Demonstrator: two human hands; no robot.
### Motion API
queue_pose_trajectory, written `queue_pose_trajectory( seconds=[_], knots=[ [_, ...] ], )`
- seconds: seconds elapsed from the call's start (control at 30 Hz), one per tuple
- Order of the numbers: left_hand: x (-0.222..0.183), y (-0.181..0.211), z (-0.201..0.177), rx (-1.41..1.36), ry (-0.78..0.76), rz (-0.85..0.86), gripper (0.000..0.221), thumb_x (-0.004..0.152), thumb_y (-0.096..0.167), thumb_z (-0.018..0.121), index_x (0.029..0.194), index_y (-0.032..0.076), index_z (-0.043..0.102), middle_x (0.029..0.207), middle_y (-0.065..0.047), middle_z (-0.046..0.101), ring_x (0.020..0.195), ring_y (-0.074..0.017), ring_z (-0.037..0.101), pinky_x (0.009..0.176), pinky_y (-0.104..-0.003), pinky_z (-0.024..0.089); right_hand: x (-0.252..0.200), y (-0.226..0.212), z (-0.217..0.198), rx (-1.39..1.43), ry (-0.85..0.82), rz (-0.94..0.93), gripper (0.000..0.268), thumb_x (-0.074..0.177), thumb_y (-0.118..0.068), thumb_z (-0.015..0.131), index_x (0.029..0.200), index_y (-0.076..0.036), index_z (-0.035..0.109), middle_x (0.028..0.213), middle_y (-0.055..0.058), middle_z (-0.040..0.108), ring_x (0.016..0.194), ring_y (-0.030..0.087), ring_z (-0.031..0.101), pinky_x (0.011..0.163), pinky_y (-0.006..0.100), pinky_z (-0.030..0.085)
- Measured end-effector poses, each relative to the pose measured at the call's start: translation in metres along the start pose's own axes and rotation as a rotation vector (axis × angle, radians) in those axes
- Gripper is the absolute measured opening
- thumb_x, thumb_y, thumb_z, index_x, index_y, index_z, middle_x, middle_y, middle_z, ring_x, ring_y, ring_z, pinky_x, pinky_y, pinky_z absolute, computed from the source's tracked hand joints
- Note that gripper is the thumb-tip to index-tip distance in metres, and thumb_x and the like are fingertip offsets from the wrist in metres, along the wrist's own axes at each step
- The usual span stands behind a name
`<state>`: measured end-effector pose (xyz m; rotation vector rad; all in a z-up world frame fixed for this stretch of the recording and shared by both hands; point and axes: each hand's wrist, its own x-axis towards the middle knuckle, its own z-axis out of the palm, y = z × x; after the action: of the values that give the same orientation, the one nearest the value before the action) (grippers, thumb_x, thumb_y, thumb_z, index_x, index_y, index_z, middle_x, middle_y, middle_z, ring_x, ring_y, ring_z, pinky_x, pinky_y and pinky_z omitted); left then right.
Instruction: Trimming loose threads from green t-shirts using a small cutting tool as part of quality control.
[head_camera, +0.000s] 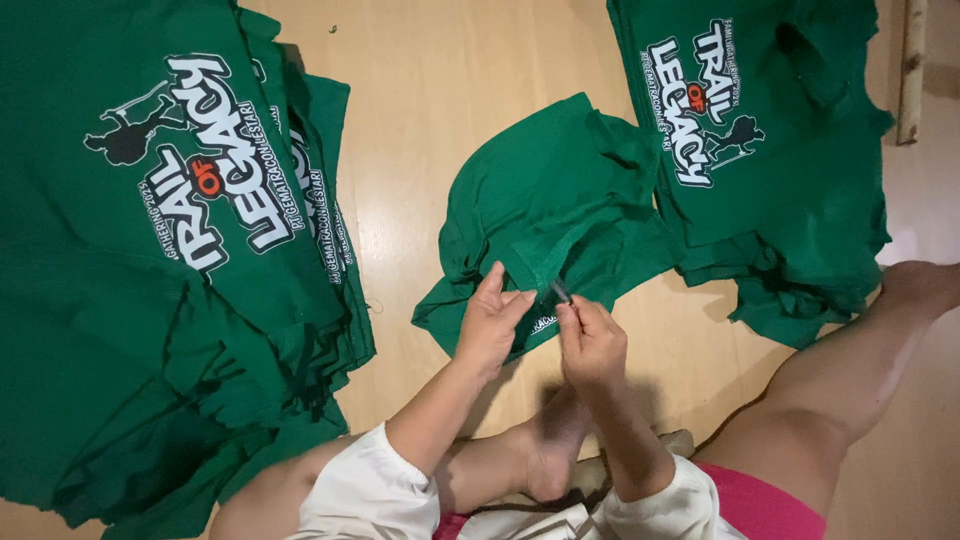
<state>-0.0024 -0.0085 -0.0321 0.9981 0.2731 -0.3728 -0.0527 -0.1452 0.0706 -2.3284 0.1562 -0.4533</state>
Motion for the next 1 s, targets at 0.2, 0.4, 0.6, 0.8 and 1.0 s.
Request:
queue_pose_trajectory(
  seconds=[0.2,0.4,0.6,0.8,1.0],
  knots=[
    [0.011,-0.041,-0.014,0.051,-0.029,0.069,0.086,0.095,0.002,0.077,0.166,0.010,0.029,0.092,-0.001,0.074,0.092,-0.0024,0.068,0.089,-0.019,0.057,-0.002,-0.003,0.000,-0.090,-0.032,-0.043,0.027,0.104,-0.031,0.069,0.107,-0.005,0.076,0.077,0.013,0.067,0.073,0.033,0.072,0.067,0.040,0.057],
    [-0.006,0.005,0.004,0.024,-0.052,0.104,0.084,0.096,0.002,0.075,0.165,0.009,0.030,0.090,0.002,0.070,0.092,-0.0044,0.067,0.089,-0.022,0.058,0.000,-0.006,0.001,-0.112,-0.034,-0.077,0.028,0.107,-0.029,0.066,0.105,-0.002,0.075,0.076,0.016,0.067,0.072,0.037,0.072,0.065,0.043,0.057],
    [0.010,-0.029,-0.011,-0.097,-0.033,0.042,0.085,0.093,-0.003,0.076,0.164,0.012,0.031,0.103,-0.004,0.078,0.096,-0.0066,0.074,0.092,-0.020,0.062,0.000,-0.002,0.004,0.118,-0.020,0.019,0.019,0.103,-0.021,0.068,0.106,-0.003,0.076,0.077,0.019,0.067,0.073,0.041,0.070,0.066,0.047,0.055],
    [0.012,-0.015,-0.011,-0.158,-0.019,0.043,0.078,0.093,-0.007,0.071,0.161,0.012,0.039,0.115,-0.012,0.079,0.101,-0.0124,0.075,0.095,-0.028,0.064,0.009,-0.007,0.002,-0.040,-0.069,-0.047,0.025,0.102,-0.030,0.072,0.106,-0.005,0.075,0.077,0.014,0.068,0.073,0.035,0.071,0.067,0.044,0.056],
    [-0.017,0.018,0.016,0.003,0.054,-0.018,0.080,0.094,0.002,0.075,0.163,0.010,0.036,0.105,-0.001,0.069,0.101,-0.0058,0.065,0.099,-0.025,0.060,0.020,-0.020,-0.004,-0.182,-0.023,-0.145,0.023,0.106,-0.024,0.068,0.104,-0.002,0.074,0.077,0.015,0.066,0.074,0.036,0.072,0.066,0.043,0.057]
  ],
)
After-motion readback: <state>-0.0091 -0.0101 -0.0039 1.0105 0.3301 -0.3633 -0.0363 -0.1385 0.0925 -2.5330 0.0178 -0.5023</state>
